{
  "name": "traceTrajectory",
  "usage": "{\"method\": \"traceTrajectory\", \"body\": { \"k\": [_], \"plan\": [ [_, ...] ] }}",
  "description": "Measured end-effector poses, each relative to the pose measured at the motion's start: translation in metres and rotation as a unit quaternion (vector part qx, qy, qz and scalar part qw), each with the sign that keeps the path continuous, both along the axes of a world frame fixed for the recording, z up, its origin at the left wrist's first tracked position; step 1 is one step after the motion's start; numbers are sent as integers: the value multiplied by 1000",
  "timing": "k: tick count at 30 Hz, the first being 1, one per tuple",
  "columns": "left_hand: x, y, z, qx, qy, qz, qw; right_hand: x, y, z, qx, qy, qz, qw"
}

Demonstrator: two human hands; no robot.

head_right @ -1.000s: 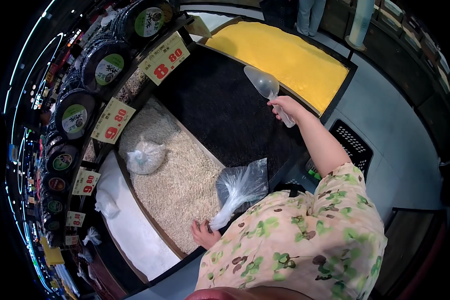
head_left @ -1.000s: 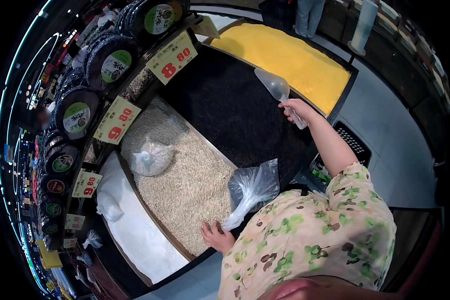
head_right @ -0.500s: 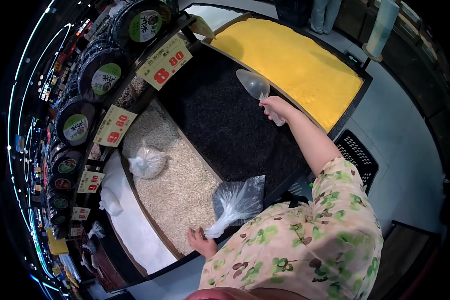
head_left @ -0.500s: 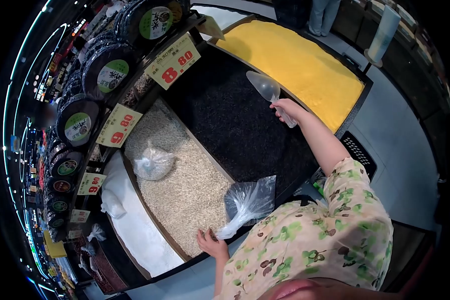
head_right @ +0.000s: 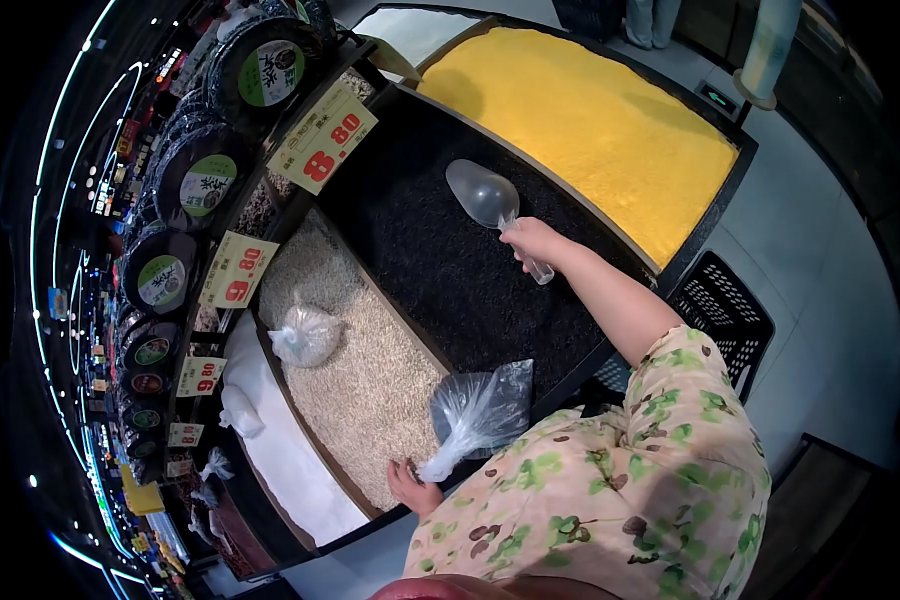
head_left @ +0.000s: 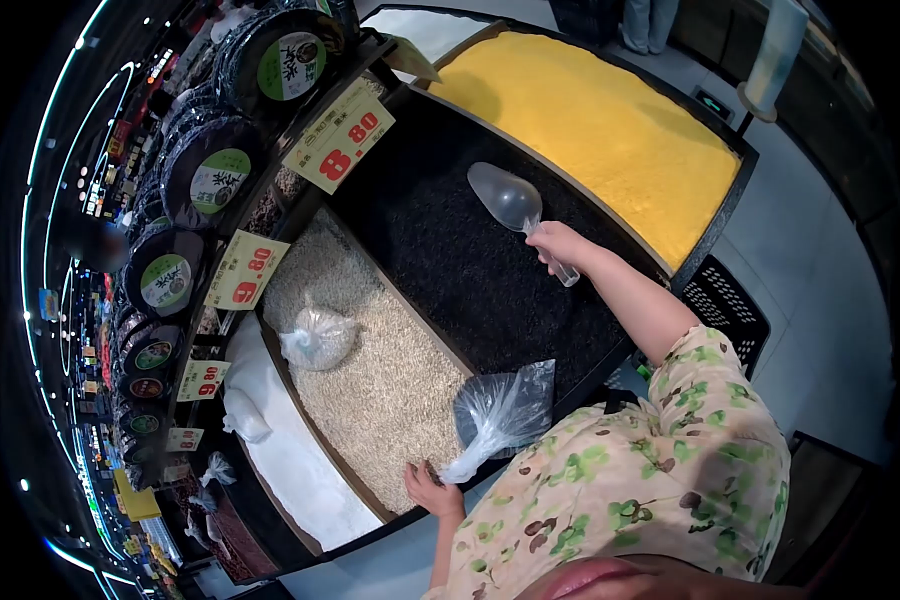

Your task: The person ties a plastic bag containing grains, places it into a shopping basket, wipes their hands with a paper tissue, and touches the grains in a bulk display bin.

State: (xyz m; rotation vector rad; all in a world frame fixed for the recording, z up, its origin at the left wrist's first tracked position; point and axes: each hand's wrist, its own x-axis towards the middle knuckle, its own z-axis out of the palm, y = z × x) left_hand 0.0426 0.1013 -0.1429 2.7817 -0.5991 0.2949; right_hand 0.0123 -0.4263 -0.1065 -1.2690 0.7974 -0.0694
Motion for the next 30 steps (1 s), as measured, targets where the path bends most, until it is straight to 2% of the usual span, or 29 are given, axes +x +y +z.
{"method": "traceTrajectory", "body": {
  "k": [5, 13, 18, 23, 30],
  "plan": [
    [1, -1, 1, 6, -12, 4, 1000, -12, 13, 12, -10, -3, 34, 999],
    [-1, -2, 4, 25, -9, 3, 1000, -11, 0, 55, -96, 6, 68, 993],
    [0, -4, 6, 23, -8, 11, 1000, 17, -27, 42, -58, -32, 3, 998],
    [2, -2, 3, 14, -7, 18, 1000, 52, -61, 17, -58, -14, -38, 998],
    [2, -1, 8, -1, 9, 11, 1000, 77, -77, 16, -40, 24, -33, 998]
  ]
}}
